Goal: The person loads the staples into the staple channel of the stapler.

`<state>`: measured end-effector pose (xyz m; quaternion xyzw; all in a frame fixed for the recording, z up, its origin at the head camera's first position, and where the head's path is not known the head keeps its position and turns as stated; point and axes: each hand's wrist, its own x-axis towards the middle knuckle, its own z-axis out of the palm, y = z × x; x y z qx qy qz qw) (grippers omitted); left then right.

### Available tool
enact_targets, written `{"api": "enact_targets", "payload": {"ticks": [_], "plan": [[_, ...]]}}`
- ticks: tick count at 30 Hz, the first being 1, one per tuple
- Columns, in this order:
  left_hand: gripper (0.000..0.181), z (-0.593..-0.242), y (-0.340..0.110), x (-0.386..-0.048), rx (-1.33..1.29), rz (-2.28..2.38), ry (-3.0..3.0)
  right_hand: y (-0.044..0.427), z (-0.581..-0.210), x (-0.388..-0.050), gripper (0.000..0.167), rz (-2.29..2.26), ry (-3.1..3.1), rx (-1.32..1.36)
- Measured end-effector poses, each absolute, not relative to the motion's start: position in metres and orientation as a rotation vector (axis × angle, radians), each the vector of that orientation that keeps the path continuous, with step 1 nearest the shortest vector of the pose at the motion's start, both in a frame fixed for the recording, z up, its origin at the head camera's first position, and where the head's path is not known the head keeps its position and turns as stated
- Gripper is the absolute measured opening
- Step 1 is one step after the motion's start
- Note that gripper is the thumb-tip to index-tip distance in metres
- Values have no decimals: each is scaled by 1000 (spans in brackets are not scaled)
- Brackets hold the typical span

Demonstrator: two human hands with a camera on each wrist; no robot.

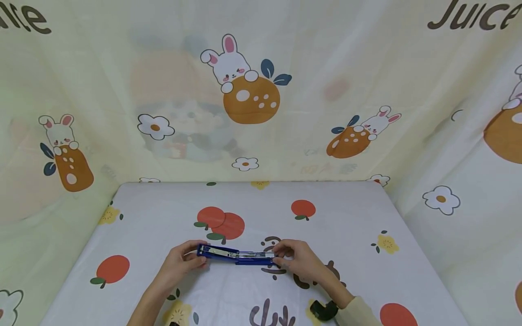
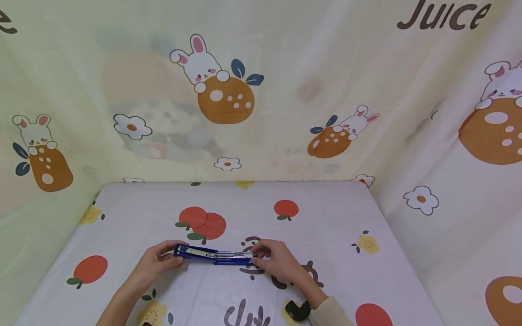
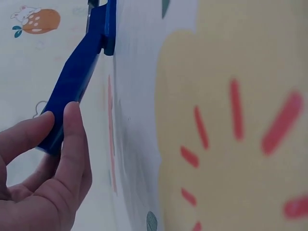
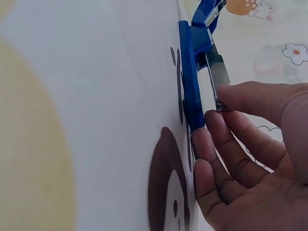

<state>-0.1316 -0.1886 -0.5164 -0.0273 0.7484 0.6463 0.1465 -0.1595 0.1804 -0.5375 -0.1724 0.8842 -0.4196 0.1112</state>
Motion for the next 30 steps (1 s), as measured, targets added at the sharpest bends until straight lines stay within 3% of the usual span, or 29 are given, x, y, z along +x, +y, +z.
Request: {"api": "enact_targets", "payload": {"ticks": [30], "plan": [[51,-504,-174,-132,-32,1854,2193,181,-539,-161,18,-1256,2572,-519]]}}
